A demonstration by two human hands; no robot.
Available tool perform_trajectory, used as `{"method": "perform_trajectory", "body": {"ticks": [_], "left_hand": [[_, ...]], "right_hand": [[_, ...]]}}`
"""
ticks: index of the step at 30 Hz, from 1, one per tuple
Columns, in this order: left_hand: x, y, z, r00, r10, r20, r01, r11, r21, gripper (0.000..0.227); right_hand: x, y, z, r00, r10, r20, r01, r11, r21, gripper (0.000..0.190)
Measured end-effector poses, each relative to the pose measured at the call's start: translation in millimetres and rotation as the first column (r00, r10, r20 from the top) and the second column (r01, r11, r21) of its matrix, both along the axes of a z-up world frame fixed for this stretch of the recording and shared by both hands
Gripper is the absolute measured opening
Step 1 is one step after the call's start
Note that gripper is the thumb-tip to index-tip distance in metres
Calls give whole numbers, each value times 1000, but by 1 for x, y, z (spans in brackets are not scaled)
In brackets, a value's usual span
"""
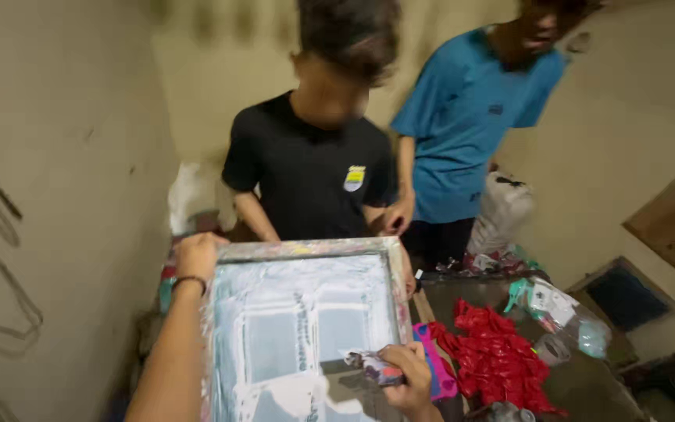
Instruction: The person uses a small scraper tool to spread white paint across a rectangular screen frame held by another person. The person repeatedly scrapes the paint to cover the surface while two others stand nearby.
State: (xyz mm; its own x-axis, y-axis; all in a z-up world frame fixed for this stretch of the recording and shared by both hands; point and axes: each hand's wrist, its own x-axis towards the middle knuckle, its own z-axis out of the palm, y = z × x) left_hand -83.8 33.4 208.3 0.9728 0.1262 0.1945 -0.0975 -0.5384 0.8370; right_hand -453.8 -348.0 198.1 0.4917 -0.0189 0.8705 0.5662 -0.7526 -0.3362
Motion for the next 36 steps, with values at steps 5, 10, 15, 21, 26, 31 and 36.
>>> {"method": "perform_trajectory", "body": {"ticks": [5, 10, 15, 21, 26, 31, 36], "left_hand": [[-44, 3, 69, 992, 7, -129, -12, 999, -37, 53], [-27, 19, 46, 999, -19, -51, 16, 998, -54, 51], [-20, 34, 43, 999, -13, -46, 16, 997, 78, 47], [-59, 22, 88, 997, 47, -55, -42, 994, 99, 49], [-42, 27, 71, 998, 24, -61, -21, 998, 54, 49], [-27, 30, 60, 998, 14, -64, -14, 1000, 3, 46], [62, 63, -41, 930, -287, 231, 47, 713, 699, 48]], "right_hand": [[-5, -11, -12, 994, -83, 73, 70, 983, 171, 16], [-3, -28, -43, 985, -151, -83, 169, 938, 302, 37], [-4, -23, -42, 986, -148, -80, 164, 953, 256, 40], [-15, -4, 16, 994, -84, -64, 96, 968, 231, 22], [-16, 1, 15, 988, -108, -110, 132, 961, 245, 20], [-14, 3, 19, 989, -117, -94, 134, 969, 207, 19], [-9, 0, 11, 982, -156, -103, 172, 970, 174, 26]]}}
